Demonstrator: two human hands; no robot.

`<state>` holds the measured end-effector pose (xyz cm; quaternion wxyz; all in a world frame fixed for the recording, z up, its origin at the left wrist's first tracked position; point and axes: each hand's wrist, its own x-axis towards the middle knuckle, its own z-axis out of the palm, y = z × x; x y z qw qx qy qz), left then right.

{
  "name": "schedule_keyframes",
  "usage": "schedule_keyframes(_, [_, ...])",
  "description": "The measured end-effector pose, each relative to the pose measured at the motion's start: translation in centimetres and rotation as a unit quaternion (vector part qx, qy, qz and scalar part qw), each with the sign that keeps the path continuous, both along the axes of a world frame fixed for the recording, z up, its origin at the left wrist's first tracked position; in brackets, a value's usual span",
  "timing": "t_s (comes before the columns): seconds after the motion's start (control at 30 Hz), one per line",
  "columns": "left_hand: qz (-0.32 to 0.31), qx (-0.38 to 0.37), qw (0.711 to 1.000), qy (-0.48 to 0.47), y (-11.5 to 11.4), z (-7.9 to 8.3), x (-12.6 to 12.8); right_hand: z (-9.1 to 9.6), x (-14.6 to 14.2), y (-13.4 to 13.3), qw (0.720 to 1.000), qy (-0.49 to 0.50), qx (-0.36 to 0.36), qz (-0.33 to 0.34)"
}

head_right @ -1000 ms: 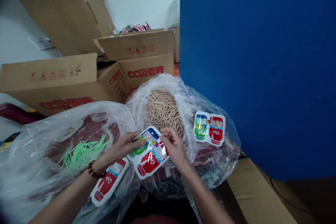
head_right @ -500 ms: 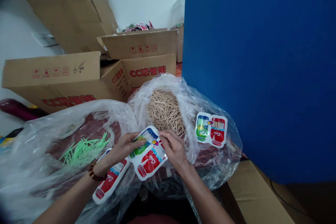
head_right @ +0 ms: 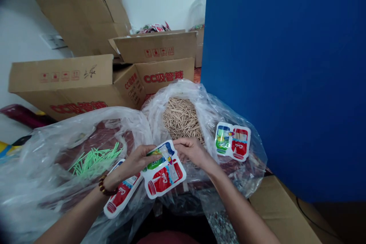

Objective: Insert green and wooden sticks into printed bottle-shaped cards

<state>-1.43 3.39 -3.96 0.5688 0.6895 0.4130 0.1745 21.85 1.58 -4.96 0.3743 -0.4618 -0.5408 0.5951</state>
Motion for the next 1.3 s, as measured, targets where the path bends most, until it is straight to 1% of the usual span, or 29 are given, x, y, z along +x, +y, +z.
schedule_keyframes(0.1, [-0.01,0.041,0.999,0.014,-0.2,0.2,0.0,0.3,0.6,0.8,0.996,-0.066,-0.02,0.063])
schedule_keyframes(0.2, [-0.01,0.069,0.997,0.021,-0.3,0.4,0.1,0.5,0.6,1.1,0.988,-0.106,0.012,0.112])
schedule_keyframes(0.27, [-0.01,0.069,0.997,0.016,-0.4,0.6,0.2,0.5,0.4,1.1,0.985,-0.115,0.048,0.121])
schedule_keyframes(0.33, [-0.005,0.055,0.998,0.002,-0.5,0.6,0.2,0.4,0.0,1.0,0.984,-0.117,0.075,0.109])
schedule_keyframes(0.43, [0.003,0.004,0.999,-0.031,-0.9,0.4,0.0,0.5,-0.1,0.9,0.988,-0.093,0.084,0.089])
schedule_keyframes(0.53, [0.025,-0.044,0.997,-0.058,-1.5,0.1,-0.9,0.7,0.6,1.6,0.99,-0.087,0.098,0.053])
schedule_keyframes(0.63, [0.079,-0.084,0.99,-0.077,-2.7,-0.3,-2.6,0.4,2.3,3.0,0.986,-0.116,0.118,-0.017])
schedule_keyframes(0.7, [0.121,-0.117,0.981,-0.102,-3.6,-0.7,-3.8,-0.3,3.3,4.1,0.98,-0.144,0.129,-0.056])
schedule_keyframes(0.73, [0.143,-0.131,0.974,-0.115,-4.2,-0.9,-4.4,-0.7,3.7,4.5,0.976,-0.163,0.132,-0.064])
schedule_keyframes(0.77, [0.166,-0.142,0.967,-0.128,-4.7,-1.2,-4.9,-1.2,4.0,4.9,0.971,-0.187,0.133,-0.062])
schedule_keyframes(0.83, [0.213,-0.156,0.953,-0.148,-5.7,-1.7,-5.7,-1.9,4.1,5.4,0.963,-0.233,0.13,-0.035])
schedule_keyframes(0.9, [0.246,-0.165,0.941,-0.165,-6.6,-2.1,-6.3,-2.2,4.0,5.6,0.956,-0.264,0.128,-0.013])
schedule_keyframes(0.97, [0.271,-0.171,0.929,-0.187,-7.5,-2.4,-6.9,-2.2,4.0,5.2,0.953,-0.276,0.123,-0.016])
schedule_keyframes(1.03, [0.294,-0.18,0.915,-0.21,-8.2,-2.7,-7.4,-2.3,4.3,4.5,0.951,-0.285,0.11,-0.04])
schedule_keyframes(1.1, [0.309,-0.196,0.903,-0.225,-8.8,-2.9,-7.9,-2.6,4.9,3.4,0.943,-0.314,0.094,-0.057])
schedule_keyframes(1.17, [0.31,-0.207,0.899,-0.23,-9.3,-3.0,-8.2,-2.8,5.3,2.4,0.929,-0.362,0.07,-0.029])
schedule_keyframes(1.2, [0.311,-0.206,0.899,-0.229,-9.5,-3.1,-8.2,-2.7,5.3,2.1,0.917,-0.394,0.058,-0.009])
schedule_keyframes(1.27, [0.316,-0.194,0.9,-0.228,-9.8,-3.2,-8.2,-2.0,4.5,1.6,0.893,-0.446,0.056,0.005])
schedule_keyframes(1.3, [0.316,-0.189,0.902,-0.225,-9.9,-3.2,-8.1,-1.4,3.5,1.5,0.888,-0.454,0.075,-0.006])
